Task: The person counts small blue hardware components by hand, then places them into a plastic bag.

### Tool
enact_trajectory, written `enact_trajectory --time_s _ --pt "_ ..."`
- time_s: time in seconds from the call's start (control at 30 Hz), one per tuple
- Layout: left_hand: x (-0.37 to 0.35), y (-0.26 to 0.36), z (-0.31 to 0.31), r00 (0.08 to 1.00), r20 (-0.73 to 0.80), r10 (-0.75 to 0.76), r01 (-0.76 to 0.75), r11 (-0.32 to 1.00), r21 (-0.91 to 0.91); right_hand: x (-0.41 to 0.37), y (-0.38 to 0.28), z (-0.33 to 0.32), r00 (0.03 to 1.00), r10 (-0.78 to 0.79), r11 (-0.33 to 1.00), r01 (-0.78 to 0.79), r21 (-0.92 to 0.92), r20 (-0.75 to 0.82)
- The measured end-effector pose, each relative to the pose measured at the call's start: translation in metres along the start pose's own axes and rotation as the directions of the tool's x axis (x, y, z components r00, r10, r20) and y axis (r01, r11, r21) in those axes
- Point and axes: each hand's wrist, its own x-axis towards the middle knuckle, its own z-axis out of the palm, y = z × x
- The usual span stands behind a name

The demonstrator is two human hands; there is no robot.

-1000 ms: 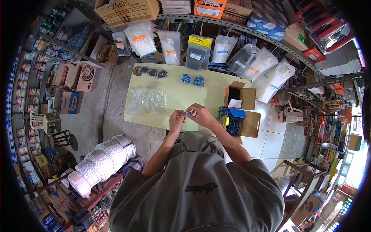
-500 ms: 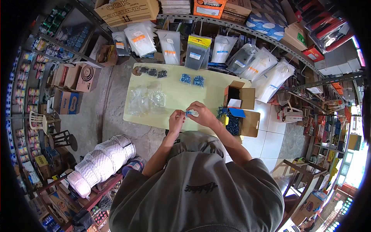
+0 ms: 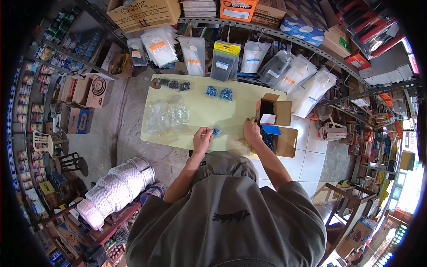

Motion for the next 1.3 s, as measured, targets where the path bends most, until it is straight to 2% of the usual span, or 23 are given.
enact_trajectory --time_s 0.13,0.2,0.3,0.4,0.73,0.8,1.03,1.13,1.2,1.23,1.3 --pt "0.002 -0.005 -0.002 1.000 0.001 0.025 -0.025 1.000 -0.012 0.012 -0.008 0.015 0.999 0.032 0.997 -0.032 -0.070 -0.003" --pt "0.000 -0.006 -0.005 1.000 -0.008 0.027 -0.027 1.000 -0.012 0.020 -0.008 0.014 0.995 0.075 0.994 -0.070 -0.080 0.059" --pt "-0.002 -0.005 -0.007 1.000 -0.015 0.024 -0.024 0.999 -0.021 0.029 0.000 0.012 0.991 0.075 0.997 -0.075 0.001 0.107" --pt "-0.001 -0.005 -0.005 1.000 -0.008 0.025 -0.025 0.999 -0.034 0.028 0.001 0.007 0.997 0.023 1.000 -0.024 0.010 0.074" --pt "0.000 -0.007 -0.006 0.999 0.005 0.038 -0.038 0.999 -0.032 0.032 -0.003 0.006 0.993 0.035 0.999 -0.032 -0.029 0.115" --pt "0.001 -0.007 -0.006 0.999 -0.001 0.034 -0.034 0.999 -0.023 0.030 -0.002 0.007 0.995 0.007 0.998 -0.012 0.059 0.095" --pt "0.001 -0.008 -0.004 0.999 0.000 0.039 -0.039 0.999 -0.022 0.025 0.001 -0.004 0.996 -0.051 0.986 0.038 0.162 0.079" --pt "0.001 -0.006 -0.005 1.000 0.011 0.030 -0.030 1.000 -0.008 0.024 -0.003 -0.018 0.992 -0.129 0.956 0.125 0.264 -0.003" --pt "-0.002 -0.002 -0.004 1.000 -0.002 0.011 -0.011 1.000 -0.014 0.026 -0.009 -0.030 0.983 -0.156 0.747 0.181 0.640 -0.096" --pt "-0.002 -0.001 -0.004 1.000 -0.015 -0.002 0.002 1.000 -0.018 0.024 -0.016 -0.046 0.983 -0.160 0.747 0.183 0.639 -0.094" --pt "-0.002 -0.001 -0.005 1.000 -0.017 -0.006 0.005 1.000 -0.026 0.013 -0.030 -0.078 0.989 -0.147 0.353 0.036 0.935 0.018"
